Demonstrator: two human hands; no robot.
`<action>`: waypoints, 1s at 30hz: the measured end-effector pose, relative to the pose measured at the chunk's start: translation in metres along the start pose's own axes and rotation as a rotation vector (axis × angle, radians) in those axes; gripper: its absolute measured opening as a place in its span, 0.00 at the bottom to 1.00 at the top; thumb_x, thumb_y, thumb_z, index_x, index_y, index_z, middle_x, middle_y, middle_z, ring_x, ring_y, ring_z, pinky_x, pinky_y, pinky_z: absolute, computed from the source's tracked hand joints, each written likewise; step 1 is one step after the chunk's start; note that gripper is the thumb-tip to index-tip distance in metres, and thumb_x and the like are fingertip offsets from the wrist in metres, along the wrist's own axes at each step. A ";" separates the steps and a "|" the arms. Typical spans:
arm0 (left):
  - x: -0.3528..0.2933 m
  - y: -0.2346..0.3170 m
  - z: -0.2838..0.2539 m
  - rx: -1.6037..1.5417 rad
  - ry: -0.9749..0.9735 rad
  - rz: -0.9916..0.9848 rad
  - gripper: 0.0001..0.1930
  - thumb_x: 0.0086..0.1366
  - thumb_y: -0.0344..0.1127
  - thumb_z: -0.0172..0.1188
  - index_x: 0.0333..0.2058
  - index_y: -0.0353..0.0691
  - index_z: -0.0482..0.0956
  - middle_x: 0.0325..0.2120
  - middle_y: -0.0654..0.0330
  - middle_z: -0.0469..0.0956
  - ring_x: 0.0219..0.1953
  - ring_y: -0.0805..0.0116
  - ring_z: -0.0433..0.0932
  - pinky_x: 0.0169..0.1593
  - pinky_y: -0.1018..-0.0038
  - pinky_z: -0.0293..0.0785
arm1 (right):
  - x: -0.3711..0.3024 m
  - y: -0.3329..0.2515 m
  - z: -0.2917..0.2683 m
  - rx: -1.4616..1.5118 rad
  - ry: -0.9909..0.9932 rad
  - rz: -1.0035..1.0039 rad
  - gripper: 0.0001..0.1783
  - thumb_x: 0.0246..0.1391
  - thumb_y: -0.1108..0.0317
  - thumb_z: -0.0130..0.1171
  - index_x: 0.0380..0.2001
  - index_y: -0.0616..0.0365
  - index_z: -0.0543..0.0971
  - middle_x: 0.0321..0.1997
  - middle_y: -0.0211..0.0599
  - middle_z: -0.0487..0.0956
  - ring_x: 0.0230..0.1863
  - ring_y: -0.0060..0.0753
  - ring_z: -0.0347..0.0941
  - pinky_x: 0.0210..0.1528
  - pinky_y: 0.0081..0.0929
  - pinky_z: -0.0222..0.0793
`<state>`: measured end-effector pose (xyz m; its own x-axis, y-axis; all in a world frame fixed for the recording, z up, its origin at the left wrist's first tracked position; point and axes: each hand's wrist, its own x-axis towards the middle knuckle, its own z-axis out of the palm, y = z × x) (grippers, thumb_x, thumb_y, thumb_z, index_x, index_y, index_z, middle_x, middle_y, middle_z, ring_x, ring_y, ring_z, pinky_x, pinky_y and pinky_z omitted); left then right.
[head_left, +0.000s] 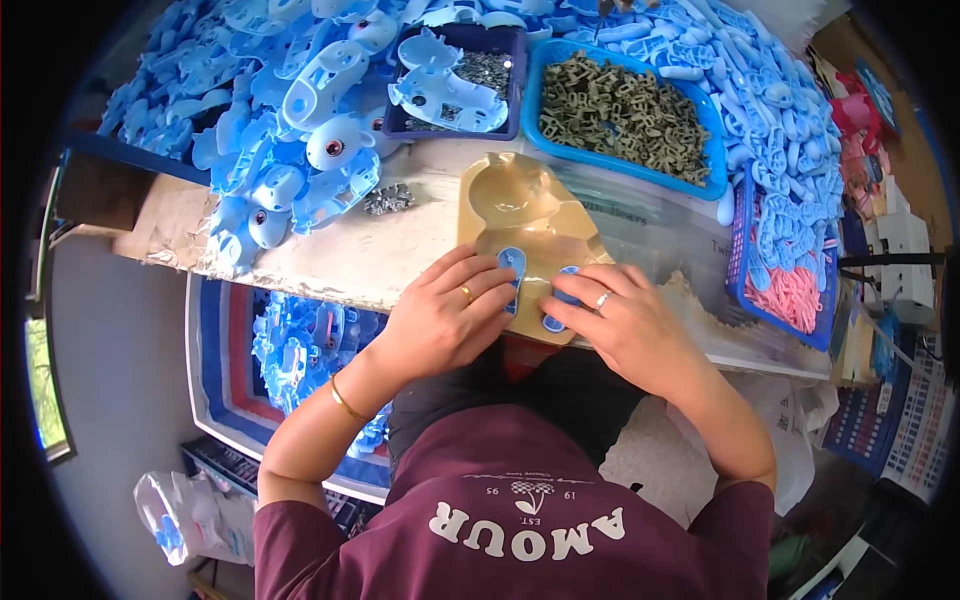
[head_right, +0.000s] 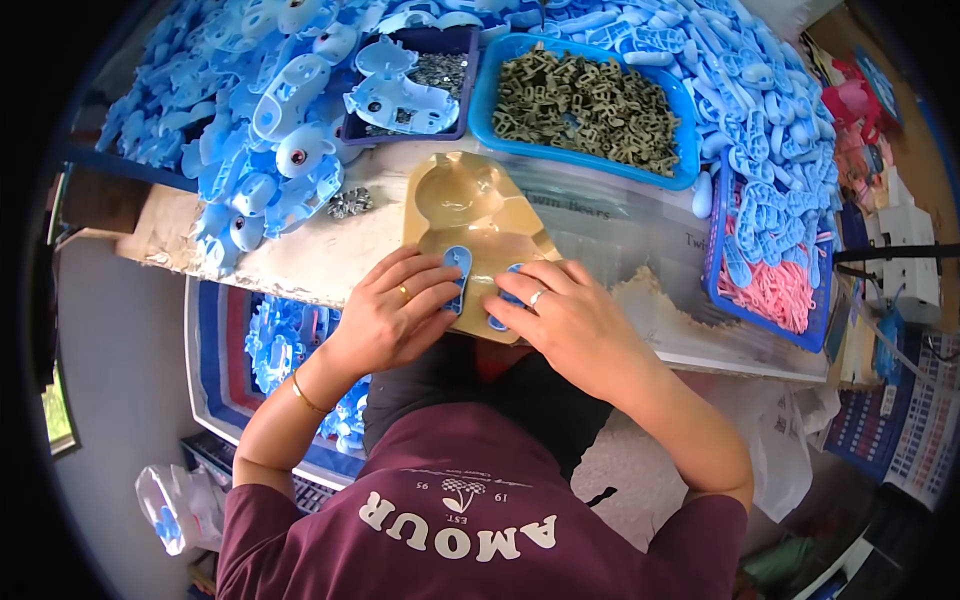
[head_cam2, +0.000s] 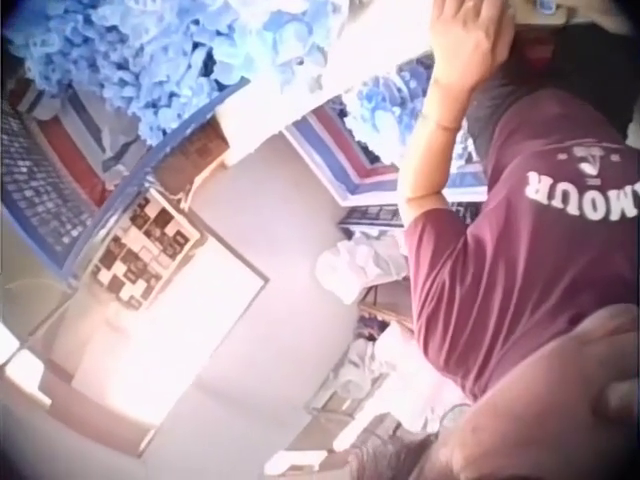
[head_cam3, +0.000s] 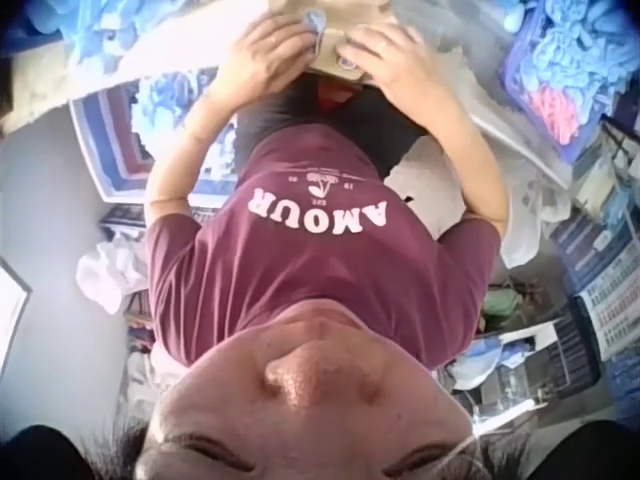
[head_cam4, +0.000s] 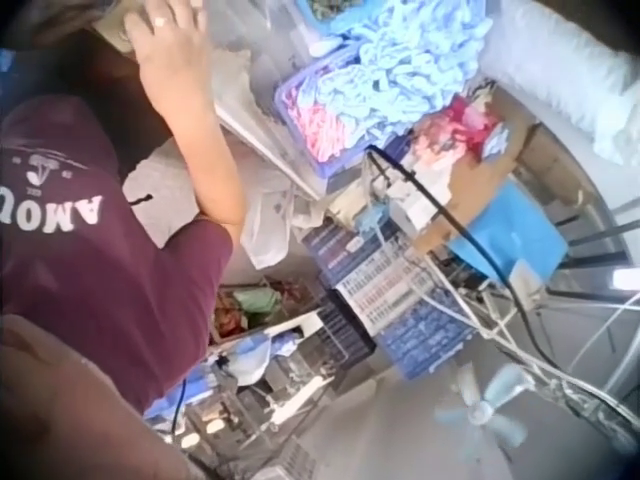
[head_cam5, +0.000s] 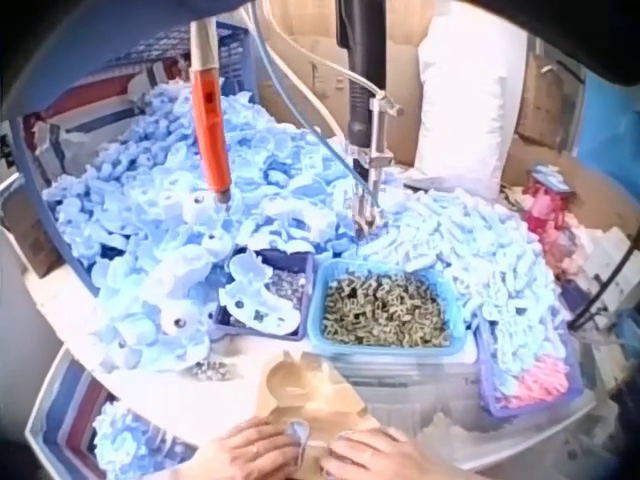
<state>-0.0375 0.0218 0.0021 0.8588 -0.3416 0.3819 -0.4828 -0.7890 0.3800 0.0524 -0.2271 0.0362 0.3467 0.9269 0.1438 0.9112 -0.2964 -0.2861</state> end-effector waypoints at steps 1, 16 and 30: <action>-0.001 -0.001 0.000 0.002 0.002 -0.007 0.15 0.58 0.33 0.69 0.44 0.41 0.81 0.49 0.59 0.82 0.56 0.57 0.79 0.64 0.57 0.71 | 0.000 -0.002 -0.002 0.002 -0.003 -0.007 0.23 0.48 0.77 0.63 0.50 0.50 0.82 0.57 0.32 0.78 0.58 0.42 0.73 0.58 0.40 0.69; 0.002 0.011 0.004 0.096 0.253 0.308 0.14 0.57 0.33 0.73 0.41 0.37 0.84 0.44 0.55 0.85 0.48 0.56 0.84 0.50 0.64 0.83 | 0.012 -0.029 -0.001 0.905 0.282 0.521 0.18 0.64 0.74 0.61 0.57 0.60 0.76 0.47 0.38 0.82 0.41 0.26 0.81 0.41 0.25 0.78; 0.025 0.037 0.024 -0.130 0.132 0.331 0.09 0.66 0.31 0.62 0.43 0.37 0.82 0.47 0.53 0.83 0.47 0.50 0.82 0.49 0.61 0.80 | -0.227 0.047 -0.082 1.233 0.334 0.999 0.15 0.65 0.68 0.62 0.53 0.60 0.78 0.38 0.29 0.81 0.34 0.18 0.78 0.34 0.19 0.75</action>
<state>-0.0301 -0.0284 0.0056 0.6271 -0.4916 0.6043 -0.7556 -0.5726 0.3183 0.0344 -0.4705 0.0679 0.8397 0.3505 -0.4148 -0.3610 -0.2105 -0.9085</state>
